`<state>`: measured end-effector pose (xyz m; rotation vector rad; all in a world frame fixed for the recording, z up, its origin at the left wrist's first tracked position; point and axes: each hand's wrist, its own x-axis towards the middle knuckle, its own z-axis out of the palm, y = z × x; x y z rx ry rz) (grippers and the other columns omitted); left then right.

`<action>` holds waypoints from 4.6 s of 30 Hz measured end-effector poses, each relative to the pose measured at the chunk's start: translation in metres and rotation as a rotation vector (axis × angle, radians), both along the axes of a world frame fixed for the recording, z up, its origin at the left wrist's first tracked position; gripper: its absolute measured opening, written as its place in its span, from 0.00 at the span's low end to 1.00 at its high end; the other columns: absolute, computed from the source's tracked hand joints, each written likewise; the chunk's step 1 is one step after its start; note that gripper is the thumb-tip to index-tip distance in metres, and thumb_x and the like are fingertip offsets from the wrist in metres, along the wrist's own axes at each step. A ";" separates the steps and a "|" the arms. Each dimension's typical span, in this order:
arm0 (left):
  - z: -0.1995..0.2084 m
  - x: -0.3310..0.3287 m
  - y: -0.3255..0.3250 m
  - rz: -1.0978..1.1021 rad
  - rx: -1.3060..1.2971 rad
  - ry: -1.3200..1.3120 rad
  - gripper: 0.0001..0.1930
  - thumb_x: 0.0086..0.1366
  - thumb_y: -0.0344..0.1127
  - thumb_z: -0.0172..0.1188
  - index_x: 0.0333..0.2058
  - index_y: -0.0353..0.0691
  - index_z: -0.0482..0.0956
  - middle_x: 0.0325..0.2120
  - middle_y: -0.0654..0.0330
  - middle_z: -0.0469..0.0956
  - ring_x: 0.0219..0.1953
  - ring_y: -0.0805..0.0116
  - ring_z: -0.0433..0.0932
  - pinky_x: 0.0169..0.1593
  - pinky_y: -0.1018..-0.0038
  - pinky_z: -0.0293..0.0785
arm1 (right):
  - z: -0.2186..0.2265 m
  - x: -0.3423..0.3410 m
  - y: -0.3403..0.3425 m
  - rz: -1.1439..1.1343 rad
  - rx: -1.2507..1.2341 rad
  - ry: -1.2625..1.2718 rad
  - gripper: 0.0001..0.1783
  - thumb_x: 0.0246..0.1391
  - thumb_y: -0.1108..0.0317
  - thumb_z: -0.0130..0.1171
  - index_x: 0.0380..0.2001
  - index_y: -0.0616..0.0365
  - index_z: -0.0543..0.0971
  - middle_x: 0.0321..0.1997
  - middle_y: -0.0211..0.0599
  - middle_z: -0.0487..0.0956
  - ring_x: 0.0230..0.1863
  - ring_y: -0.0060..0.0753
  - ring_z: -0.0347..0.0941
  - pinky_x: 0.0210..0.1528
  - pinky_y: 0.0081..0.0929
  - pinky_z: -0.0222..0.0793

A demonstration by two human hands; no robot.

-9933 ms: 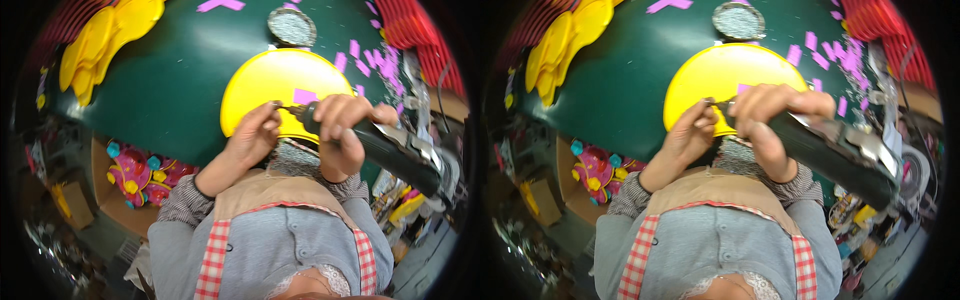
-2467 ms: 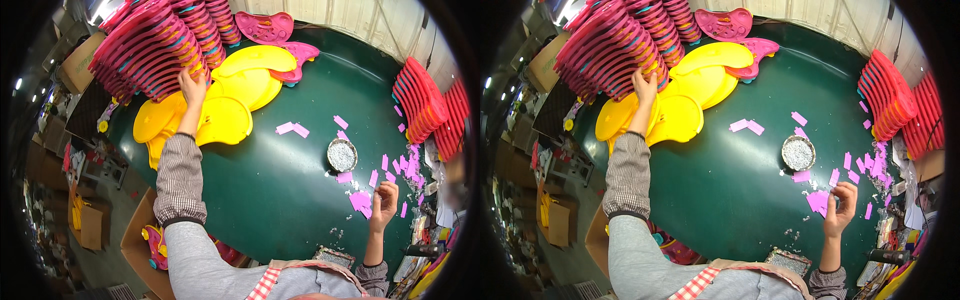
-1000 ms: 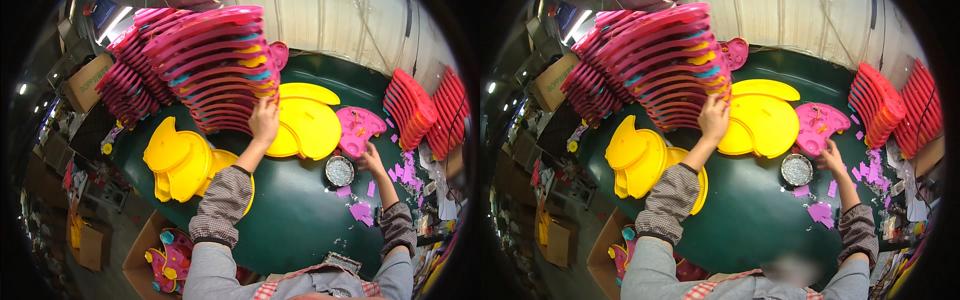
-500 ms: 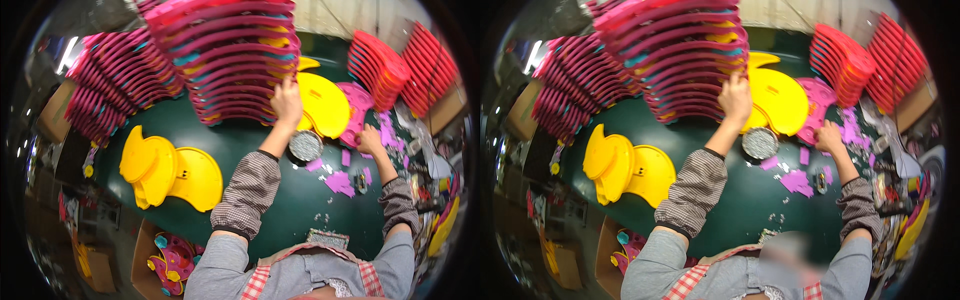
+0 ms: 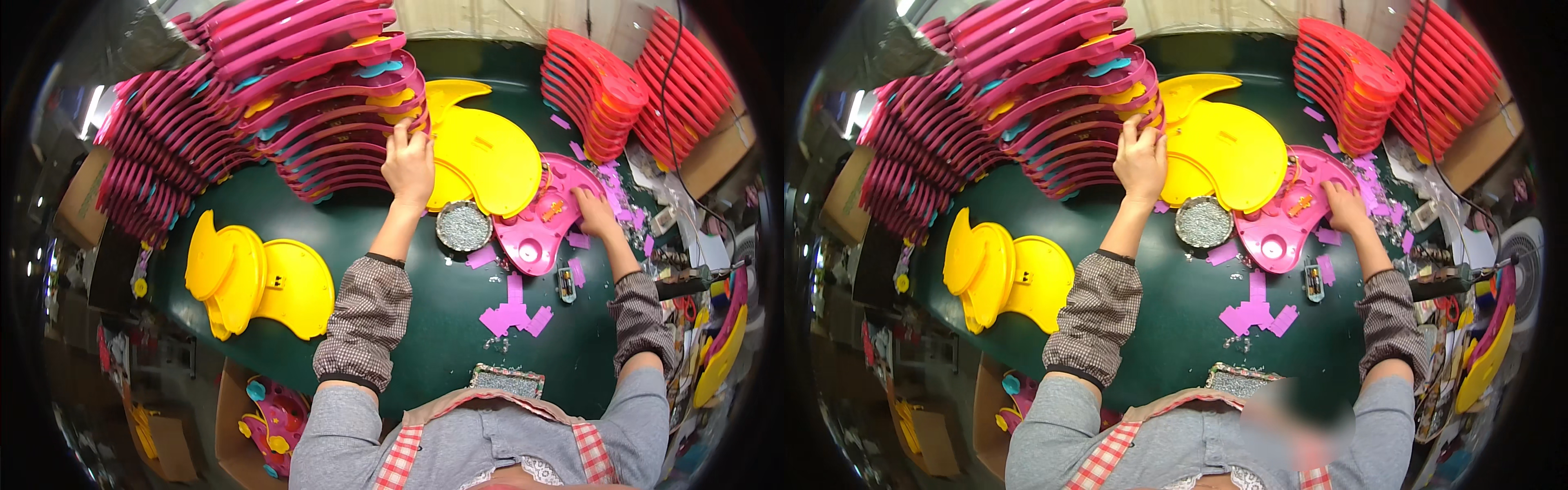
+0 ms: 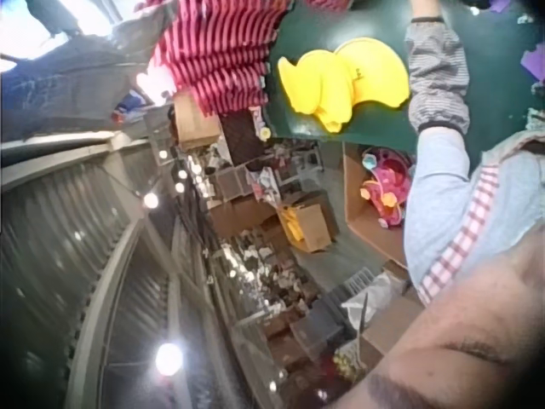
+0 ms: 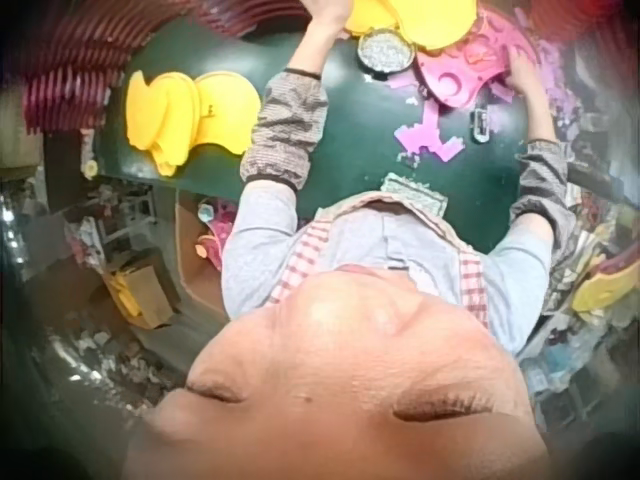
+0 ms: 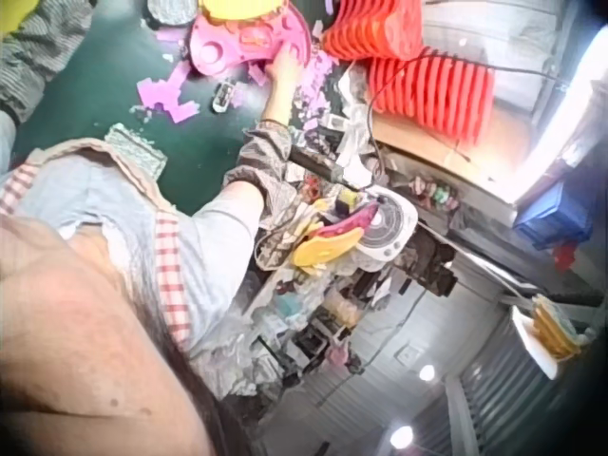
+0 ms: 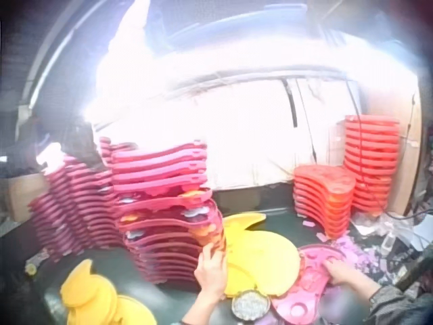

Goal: The person assembles yellow and pink plastic toy parts on a green workbench. They use a power drill to fasten screws, insert small components, and place finished units into a cardboard box. The process is repeated for multiple toy units.

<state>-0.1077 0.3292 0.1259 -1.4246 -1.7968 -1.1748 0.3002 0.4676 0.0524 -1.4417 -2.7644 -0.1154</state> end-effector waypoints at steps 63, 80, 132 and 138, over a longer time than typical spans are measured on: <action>0.027 0.075 -0.323 -0.665 -0.255 -1.992 0.37 0.66 0.40 0.54 0.72 0.47 0.53 0.65 0.50 0.68 0.63 0.54 0.74 0.64 0.58 0.75 | 0.038 -0.143 -0.303 0.138 -1.735 1.399 0.11 0.66 0.67 0.63 0.44 0.63 0.85 0.33 0.31 0.82 0.29 0.18 0.77 0.27 0.19 0.74; -0.006 0.100 -0.343 -0.651 -0.358 -1.785 0.50 0.59 0.70 0.66 0.67 0.38 0.59 0.58 0.50 0.73 0.57 0.58 0.79 0.60 0.62 0.79 | 0.052 -0.153 -0.314 0.505 -0.743 1.041 0.05 0.54 0.75 0.68 0.34 0.64 0.85 0.34 0.40 0.83 0.32 0.31 0.80 0.35 0.24 0.74; -0.001 0.100 -0.319 -0.682 -0.212 -1.802 0.43 0.65 0.62 0.63 0.65 0.35 0.61 0.55 0.49 0.75 0.53 0.61 0.81 0.56 0.66 0.80 | 0.055 -0.137 -0.309 0.545 -1.015 1.633 0.07 0.57 0.71 0.69 0.39 0.59 0.87 0.35 0.32 0.81 0.38 0.28 0.78 0.47 0.32 0.77; 0.005 0.098 -0.319 -0.655 -0.281 -1.729 0.44 0.65 0.65 0.61 0.65 0.35 0.60 0.57 0.48 0.73 0.56 0.59 0.79 0.59 0.64 0.77 | 0.037 -0.151 -0.306 0.356 -1.168 1.167 0.12 0.67 0.69 0.60 0.43 0.68 0.85 0.36 0.34 0.84 0.37 0.19 0.78 0.41 0.20 0.73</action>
